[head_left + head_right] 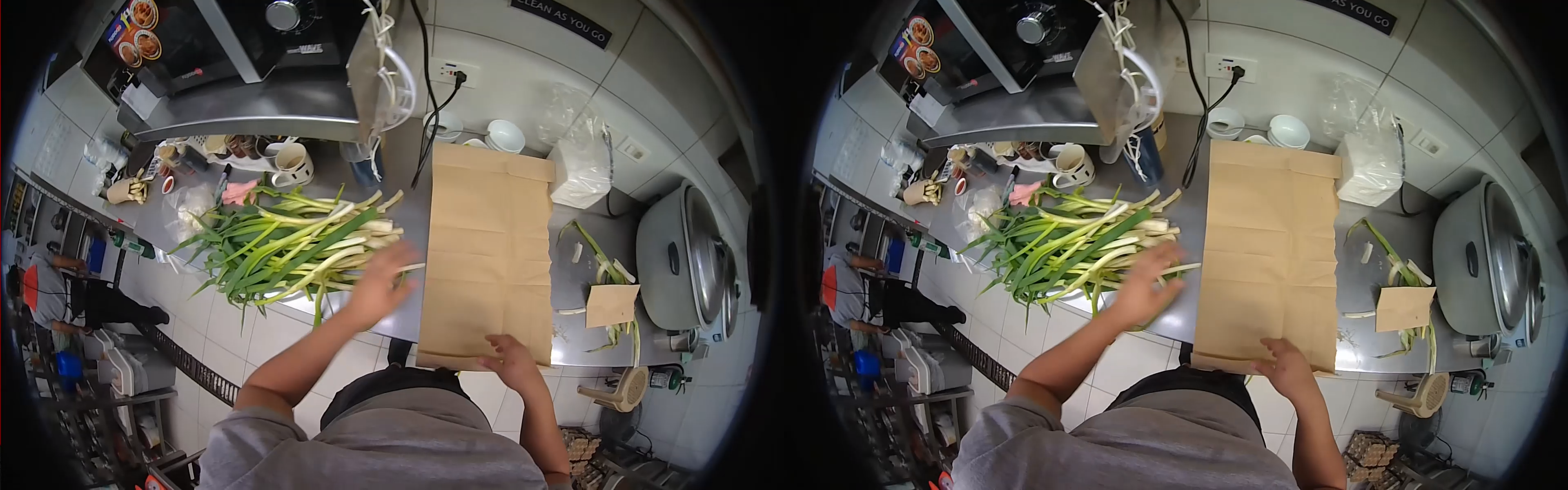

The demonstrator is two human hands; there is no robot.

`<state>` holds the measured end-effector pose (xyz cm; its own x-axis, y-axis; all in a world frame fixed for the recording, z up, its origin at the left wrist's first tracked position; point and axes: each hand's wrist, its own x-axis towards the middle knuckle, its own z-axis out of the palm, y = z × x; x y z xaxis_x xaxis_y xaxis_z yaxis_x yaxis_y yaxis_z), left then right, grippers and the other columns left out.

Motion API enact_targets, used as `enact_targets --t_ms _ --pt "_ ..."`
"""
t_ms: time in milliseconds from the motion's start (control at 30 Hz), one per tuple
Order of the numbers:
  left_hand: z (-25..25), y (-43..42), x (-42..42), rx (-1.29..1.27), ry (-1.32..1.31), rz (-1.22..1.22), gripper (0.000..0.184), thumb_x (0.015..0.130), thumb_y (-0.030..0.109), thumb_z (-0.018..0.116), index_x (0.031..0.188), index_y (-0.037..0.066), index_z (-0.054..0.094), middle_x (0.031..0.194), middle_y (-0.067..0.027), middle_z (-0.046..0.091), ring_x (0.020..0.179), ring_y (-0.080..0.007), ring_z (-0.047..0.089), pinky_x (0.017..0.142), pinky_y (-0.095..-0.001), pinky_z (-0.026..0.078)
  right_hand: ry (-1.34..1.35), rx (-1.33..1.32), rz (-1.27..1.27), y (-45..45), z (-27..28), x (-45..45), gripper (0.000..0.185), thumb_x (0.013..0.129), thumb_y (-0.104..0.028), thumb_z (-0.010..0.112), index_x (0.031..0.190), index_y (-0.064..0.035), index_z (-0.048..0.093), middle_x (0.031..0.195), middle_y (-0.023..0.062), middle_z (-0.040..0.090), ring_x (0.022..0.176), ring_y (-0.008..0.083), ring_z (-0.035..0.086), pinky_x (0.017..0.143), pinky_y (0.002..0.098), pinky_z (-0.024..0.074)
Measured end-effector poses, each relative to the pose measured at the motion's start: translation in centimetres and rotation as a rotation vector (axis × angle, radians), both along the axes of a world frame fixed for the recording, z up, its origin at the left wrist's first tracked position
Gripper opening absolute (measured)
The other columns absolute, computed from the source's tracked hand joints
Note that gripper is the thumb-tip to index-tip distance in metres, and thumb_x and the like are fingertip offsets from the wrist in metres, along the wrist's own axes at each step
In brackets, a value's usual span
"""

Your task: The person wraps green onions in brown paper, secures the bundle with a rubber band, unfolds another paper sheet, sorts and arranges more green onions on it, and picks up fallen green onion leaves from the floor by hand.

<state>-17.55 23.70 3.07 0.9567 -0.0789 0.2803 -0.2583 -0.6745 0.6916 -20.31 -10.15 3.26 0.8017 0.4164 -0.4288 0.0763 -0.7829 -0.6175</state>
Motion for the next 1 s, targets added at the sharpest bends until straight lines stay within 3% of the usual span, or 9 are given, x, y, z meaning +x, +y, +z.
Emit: enact_targets --t_ms 200,400,533,567,667,700,867,933,1000 --pt "2.4 12.2 -4.9 0.104 -0.179 0.571 0.038 0.082 0.005 0.069 0.119 0.005 0.061 0.126 -0.0175 0.057 0.118 -0.0367 0.053 0.101 -0.0427 0.042 0.227 0.492 -0.038 7.3 -0.5 1.6 0.041 0.087 -0.020 0.074 0.122 -0.0040 0.061 0.106 0.0119 0.066 0.093 0.0220 0.065 0.079 0.0345 0.0538" --pt "4.0 12.8 -9.1 0.198 -0.133 0.551 0.035 0.082 0.012 0.072 0.115 0.004 0.063 0.122 -0.0191 0.059 0.113 -0.0369 0.055 0.097 -0.0415 0.045 0.852 0.786 -0.376 16.4 -2.4 1.3 0.049 0.095 -0.028 0.063 0.133 -0.0007 0.048 0.109 0.0102 0.063 0.093 0.0205 0.064 0.079 0.0334 0.0534" --pt "2.2 12.9 -8.2 0.247 0.260 0.484 0.029 0.080 0.028 0.077 0.084 0.002 0.067 0.071 -0.0138 0.063 0.068 -0.0302 0.062 0.064 -0.0389 0.050 0.942 0.565 -0.552 20.1 -4.5 2.1 0.056 0.092 -0.038 0.065 0.126 0.0026 0.047 0.096 0.0148 0.064 0.071 0.0227 0.065 0.059 0.0331 0.0550" --pt "1.4 12.4 -7.8 0.324 0.224 0.461 0.033 0.078 0.032 0.078 0.088 0.003 0.066 0.076 -0.0140 0.063 0.073 -0.0308 0.062 0.067 -0.0399 0.050 0.812 0.536 -0.617 21.0 -5.7 1.8 0.047 0.091 -0.035 0.066 0.114 0.0033 0.054 0.083 0.0144 0.064 0.057 0.0213 0.062 0.047 0.0320 0.0516" --pt "-1.7 12.7 -5.5 0.469 -0.045 0.352 0.049 0.072 0.038 0.081 0.104 0.006 0.062 0.097 -0.0148 0.061 0.093 -0.0329 0.060 0.082 -0.0436 0.048 0.560 0.587 -0.606 22.5 -10.9 1.5 0.033 0.090 -0.029 0.064 0.098 0.0023 0.059 0.074 0.0111 0.063 0.054 0.0180 0.061 0.044 0.0306 0.0490" --pt "-1.7 13.1 -4.7 0.464 0.112 0.282 0.055 0.072 0.034 0.080 0.114 0.009 0.057 0.110 -0.0150 0.056 0.104 -0.0352 0.055 0.089 -0.0456 0.044 0.499 0.618 -0.680 23.0 -9.1 0.8 0.020 0.092 -0.020 0.062 0.087 -0.0009 0.061 0.069 0.0077 0.063 0.058 0.0153 0.062 0.051 0.0294 0.0506" --pt "-2.3 17.2 -2.9 0.299 0.080 0.020 0.026 0.080 0.013 0.070 0.105 0.008 0.063 0.103 -0.0145 0.060 0.095 -0.0341 0.059 0.083 -0.0438 0.048 0.106 0.853 -0.842 27.7 -3.8 -2.1 0.008 0.092 -0.009 0.060 0.088 -0.0015 0.063 0.072 0.0068 0.063 0.057 0.0128 0.057 0.057 0.0249 0.0478" --pt "-2.0 18.9 -2.4 0.181 0.109 -0.042 0.022 0.081 0.006 0.066 0.102 0.007 0.064 0.100 -0.0144 0.061 0.091 -0.0326 0.061 0.080 -0.0421 0.050 -0.512 0.407 -0.504 29.3 -3.0 -0.1 0.012 0.090 -0.007 0.062 0.100 -0.0022 0.065 0.080 0.0106 0.065 0.068 0.0207 0.063 0.064 0.0315 0.0516" --pt "-0.4 19.5 -2.4 -0.084 0.282 0.075 0.023 0.080 -0.004 0.059 0.102 0.004 0.063 0.099 -0.0153 0.062 0.084 -0.0365 0.062 0.078 -0.0429 0.051 -0.657 0.345 -0.335 30.4 -4.9 2.6 0.018 0.086 -0.007 0.064 0.104 -0.0053 0.067 0.090 0.0114 0.065 0.079 0.0264 0.063 0.072 0.0354 0.0519"
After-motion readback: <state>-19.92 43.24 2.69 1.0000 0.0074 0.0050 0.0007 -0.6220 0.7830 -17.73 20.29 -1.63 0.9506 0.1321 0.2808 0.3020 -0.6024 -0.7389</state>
